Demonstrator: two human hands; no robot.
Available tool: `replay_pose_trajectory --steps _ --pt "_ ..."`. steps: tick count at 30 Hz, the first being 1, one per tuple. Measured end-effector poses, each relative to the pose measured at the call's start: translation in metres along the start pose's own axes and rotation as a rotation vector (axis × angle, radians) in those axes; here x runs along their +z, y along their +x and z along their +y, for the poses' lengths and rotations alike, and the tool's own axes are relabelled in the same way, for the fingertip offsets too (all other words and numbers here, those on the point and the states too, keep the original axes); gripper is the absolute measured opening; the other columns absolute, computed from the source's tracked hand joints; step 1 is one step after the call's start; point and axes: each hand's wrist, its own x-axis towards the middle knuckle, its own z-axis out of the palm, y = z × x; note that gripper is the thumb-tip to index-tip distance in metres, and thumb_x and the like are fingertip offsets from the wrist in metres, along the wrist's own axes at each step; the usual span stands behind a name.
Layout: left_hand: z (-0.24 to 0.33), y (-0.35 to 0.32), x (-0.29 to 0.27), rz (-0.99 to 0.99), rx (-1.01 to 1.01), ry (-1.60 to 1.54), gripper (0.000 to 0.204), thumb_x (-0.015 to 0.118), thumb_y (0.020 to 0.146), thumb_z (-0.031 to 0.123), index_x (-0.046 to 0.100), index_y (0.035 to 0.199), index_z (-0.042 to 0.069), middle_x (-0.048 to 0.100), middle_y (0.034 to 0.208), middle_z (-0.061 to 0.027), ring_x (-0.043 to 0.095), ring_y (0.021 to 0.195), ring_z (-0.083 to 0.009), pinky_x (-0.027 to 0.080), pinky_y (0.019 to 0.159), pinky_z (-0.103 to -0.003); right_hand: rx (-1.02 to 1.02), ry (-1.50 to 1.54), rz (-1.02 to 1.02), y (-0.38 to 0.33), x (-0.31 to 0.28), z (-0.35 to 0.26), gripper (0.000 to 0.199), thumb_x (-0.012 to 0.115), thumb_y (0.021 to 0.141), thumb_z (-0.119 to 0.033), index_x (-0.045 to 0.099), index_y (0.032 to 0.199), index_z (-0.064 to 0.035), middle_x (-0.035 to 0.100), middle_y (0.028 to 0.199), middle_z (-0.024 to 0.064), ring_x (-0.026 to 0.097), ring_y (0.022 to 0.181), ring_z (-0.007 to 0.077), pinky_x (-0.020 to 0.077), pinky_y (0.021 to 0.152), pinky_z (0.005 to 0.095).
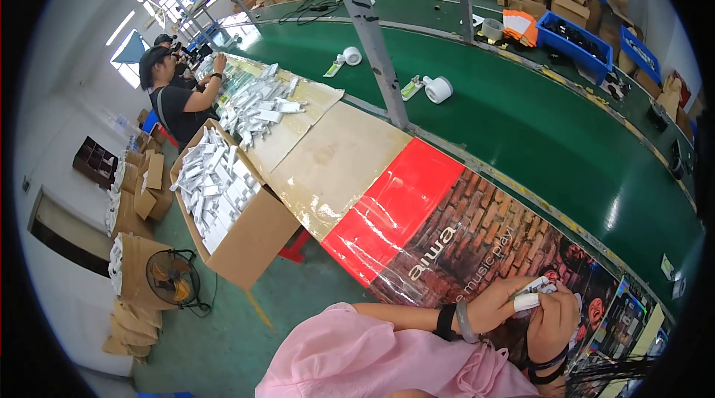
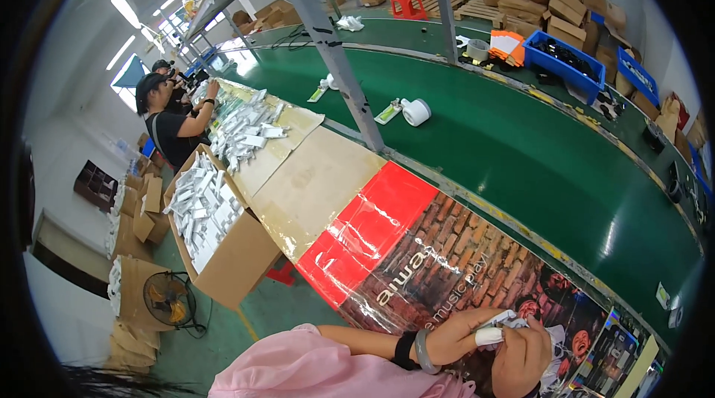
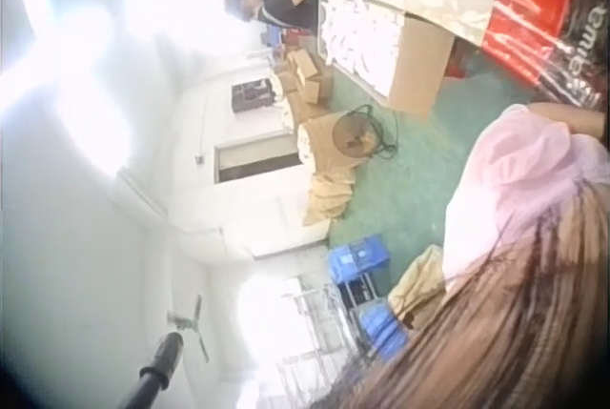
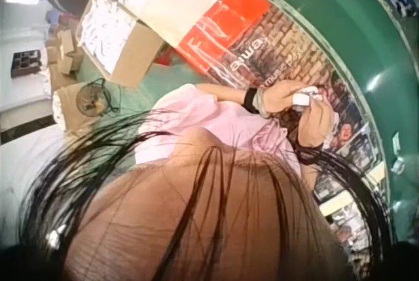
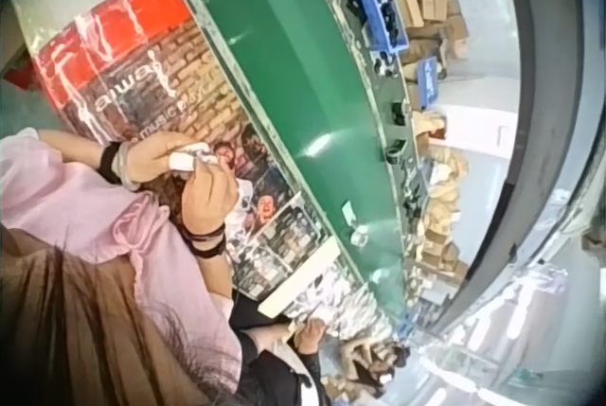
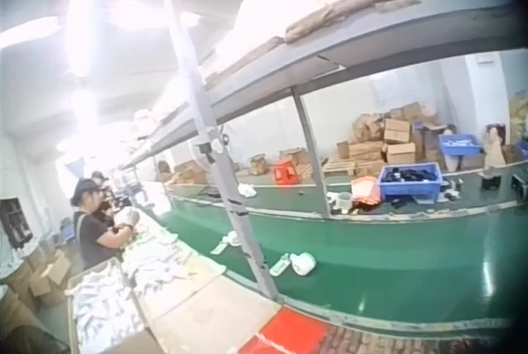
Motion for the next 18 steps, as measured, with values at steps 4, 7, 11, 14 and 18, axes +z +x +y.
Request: replay_pose_trajectory --steps 4,7,11,14,18 --pt "0.01 0.004 0.001 0.014 0.018 -0.052 0.048 0.054 0.094 0.015 0.04 0.138 0.001 0.054 0.125 -0.0128 0.056 0.108 -0.0173 0.042 0.094 -0.029 0.02 -0.01 -0.019 -0.003 -0.003 0.002 0.02 0.063 0.07 0.006 0.058 0.088 -0.0005 0.055 0.085 0.0135 0.059 0.089 0.0356 0.0463 0.08 0.0431" --pt "0.01 0.015 -0.002 -0.145 -0.041 -0.11 0.049 0.052 0.096 0.019 0.037 0.14 0.003 0.051 0.127 -0.0105 0.052 0.111 -0.0173 0.04 0.096 -0.029 0.028 0.002 0.0 -0.01 -0.004 0.012 0.022 0.064 0.067 0.004 0.06 0.088 -0.0018 0.056 0.085 0.0125 0.059 0.088 0.0349 0.0473 0.079 0.043" --pt "0.012 0.015 -0.013 -0.282 -0.186 -0.169 0.043 0.05 0.097 0.022 0.04 0.134 0.001 0.057 0.109 -0.0065 0.056 0.097 -0.0153 0.046 0.085 -0.028 -0.032 0.004 -0.006 -0.007 -0.005 0.01 0.025 0.067 0.065 0.003 0.059 0.088 -0.0032 0.058 0.086 0.0126 0.061 0.089 0.0356 0.049 0.076 0.043" --pt "0.029 0.01 -0.023 -0.23 -0.318 -0.286 0.038 0.049 0.097 0.019 0.044 0.131 0.002 0.057 0.094 -0.0033 0.055 0.074 -0.0077 0.048 0.062 -0.021 -0.08 0.113 -0.022 0.0 0.002 0.016 0.029 0.069 0.062 0.003 0.062 0.089 -0.0036 0.059 0.087 0.0113 0.061 0.089 0.0339 0.0492 0.075 0.0423" --pt "0.029 0.012 -0.017 -0.219 -0.172 -0.203 0.043 0.049 0.097 0.016 0.04 0.136 0.001 0.054 0.096 -0.0053 0.052 0.064 -0.0056 0.047 0.053 -0.02 -0.138 0.045 0.022 -0.001 -0.004 0.021 0.029 0.07 0.064 -0.004 0.064 0.092 -0.0017 0.06 0.089 0.0093 0.063 0.087 0.0287 0.0509 0.078 0.0383"
